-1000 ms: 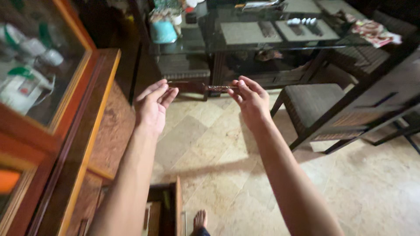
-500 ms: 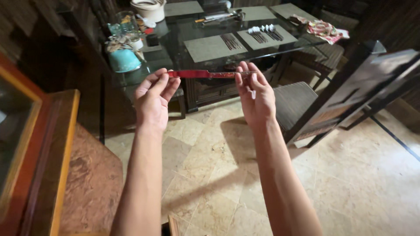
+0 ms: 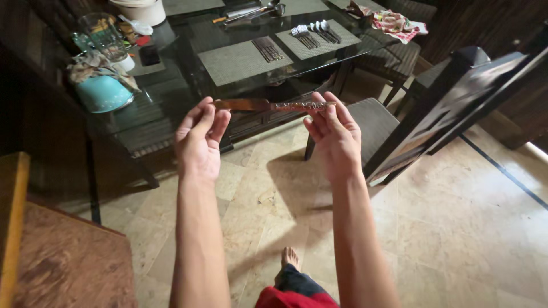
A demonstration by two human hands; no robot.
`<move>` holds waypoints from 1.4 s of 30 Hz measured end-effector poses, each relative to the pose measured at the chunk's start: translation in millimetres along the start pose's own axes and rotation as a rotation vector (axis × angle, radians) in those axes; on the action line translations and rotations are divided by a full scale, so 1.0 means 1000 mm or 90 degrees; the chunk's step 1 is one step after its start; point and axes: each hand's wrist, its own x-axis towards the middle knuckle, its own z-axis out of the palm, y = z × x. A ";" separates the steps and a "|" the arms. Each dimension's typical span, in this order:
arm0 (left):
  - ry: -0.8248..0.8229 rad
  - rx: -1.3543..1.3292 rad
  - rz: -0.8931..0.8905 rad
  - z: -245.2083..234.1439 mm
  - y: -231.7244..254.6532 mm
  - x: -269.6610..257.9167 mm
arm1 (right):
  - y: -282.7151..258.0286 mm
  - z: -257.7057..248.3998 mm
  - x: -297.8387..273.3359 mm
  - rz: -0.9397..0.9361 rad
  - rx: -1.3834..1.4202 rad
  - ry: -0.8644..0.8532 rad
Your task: The person repeatedly retrieves knives and spoons from a wooden cutlery drawer and places them on placemats on a glass dining table. The person also briefly handles a cloth and places it in the drawer. The task involves arranging cutlery on the table.
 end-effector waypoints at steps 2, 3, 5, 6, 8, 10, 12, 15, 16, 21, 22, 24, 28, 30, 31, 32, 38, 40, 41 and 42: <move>-0.017 0.003 0.003 0.008 -0.013 0.021 | -0.004 -0.009 0.027 0.009 -0.044 0.019; -0.026 0.001 0.002 0.012 -0.021 0.031 | -0.007 -0.012 0.041 0.013 -0.049 0.017; -0.014 0.004 0.005 0.020 -0.030 0.052 | -0.008 -0.017 0.069 0.021 -0.062 0.012; -0.008 0.005 0.006 0.024 -0.035 0.062 | -0.009 -0.021 0.081 0.023 -0.062 0.008; 0.015 0.020 0.018 0.033 -0.047 0.079 | -0.012 -0.025 0.110 0.024 -0.058 -0.008; 0.022 0.025 0.026 0.041 -0.060 0.095 | -0.015 -0.033 0.135 0.023 -0.052 -0.016; 0.015 0.019 0.028 0.047 -0.072 0.109 | -0.014 -0.041 0.153 0.022 -0.053 -0.019; 0.034 0.027 0.025 0.058 -0.091 0.128 | -0.015 -0.049 0.180 0.011 -0.066 -0.012; 0.033 0.030 0.024 0.060 -0.095 0.135 | -0.015 -0.051 0.187 0.009 -0.070 -0.007; 0.041 0.041 0.031 0.063 -0.112 0.167 | -0.006 -0.057 0.224 0.017 -0.073 -0.001; 0.043 0.043 0.032 0.062 -0.115 0.174 | -0.003 -0.059 0.232 0.016 -0.072 -0.002; 0.045 0.045 0.031 0.058 -0.123 0.189 | 0.005 -0.062 0.246 0.017 -0.069 0.002; 0.083 0.053 0.008 0.054 -0.137 0.233 | 0.023 -0.071 0.282 0.020 -0.093 0.050; 0.093 0.052 -0.013 0.054 -0.144 0.263 | 0.032 -0.078 0.305 0.010 -0.113 0.079; 0.096 0.069 -0.021 0.055 -0.149 0.280 | 0.036 -0.081 0.319 0.001 -0.115 0.087; 0.098 0.087 -0.028 0.057 -0.153 0.298 | 0.041 -0.083 0.332 -0.008 -0.117 0.095; 0.060 0.137 -0.070 0.063 -0.173 0.401 | 0.065 -0.085 0.412 -0.012 -0.133 0.216; 0.042 0.159 -0.084 0.065 -0.171 0.437 | 0.075 -0.079 0.439 -0.025 -0.125 0.229; 0.036 0.166 -0.090 0.065 -0.171 0.454 | 0.080 -0.078 0.451 -0.030 -0.124 0.237; 0.030 0.173 -0.097 0.064 -0.172 0.470 | 0.088 -0.076 0.463 -0.043 -0.103 0.231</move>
